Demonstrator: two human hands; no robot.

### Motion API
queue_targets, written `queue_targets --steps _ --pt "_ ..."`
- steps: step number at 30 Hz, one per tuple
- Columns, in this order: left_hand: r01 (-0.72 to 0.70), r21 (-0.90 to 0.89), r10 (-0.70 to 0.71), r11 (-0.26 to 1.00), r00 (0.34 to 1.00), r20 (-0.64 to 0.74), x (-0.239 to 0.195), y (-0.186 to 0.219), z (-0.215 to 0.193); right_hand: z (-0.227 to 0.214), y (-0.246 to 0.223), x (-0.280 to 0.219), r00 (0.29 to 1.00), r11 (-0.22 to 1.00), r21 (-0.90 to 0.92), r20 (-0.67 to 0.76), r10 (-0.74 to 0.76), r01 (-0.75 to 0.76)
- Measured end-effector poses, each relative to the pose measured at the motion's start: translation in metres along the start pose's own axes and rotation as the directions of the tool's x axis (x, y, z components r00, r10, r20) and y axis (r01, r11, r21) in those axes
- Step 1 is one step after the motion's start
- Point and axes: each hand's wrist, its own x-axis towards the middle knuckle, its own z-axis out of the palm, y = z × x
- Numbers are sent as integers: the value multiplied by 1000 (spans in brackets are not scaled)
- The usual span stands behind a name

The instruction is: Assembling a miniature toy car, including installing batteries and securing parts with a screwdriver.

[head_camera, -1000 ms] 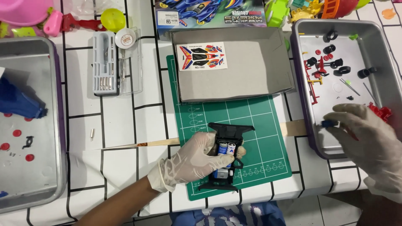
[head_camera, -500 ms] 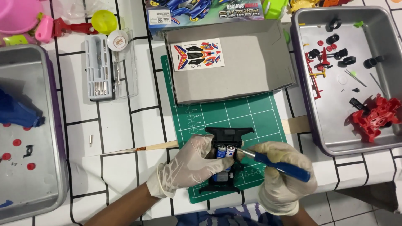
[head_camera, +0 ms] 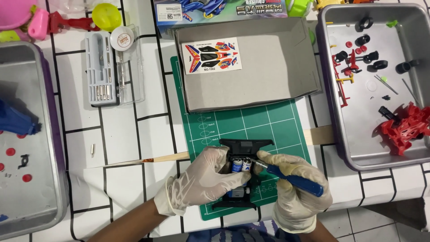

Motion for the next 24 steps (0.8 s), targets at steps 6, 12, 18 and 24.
queue_targets --steps 6,12,18,24 --pt "-30 50 31 998 999 -22 0 -2 -1 3 -3 -1 1000 972 -235 -16 -23 19" --pt "-23 -3 22 1000 999 -30 2 -9 -2 13 -15 13 997 961 -266 28 -69 74" --pt "-10 58 11 998 1000 -23 -2 2 0 17 -20 18 999 954 -296 11 -40 41" --pt "-66 121 67 990 998 -2 -3 2 -2 21 -24 22 999 932 -358 5 -50 49"
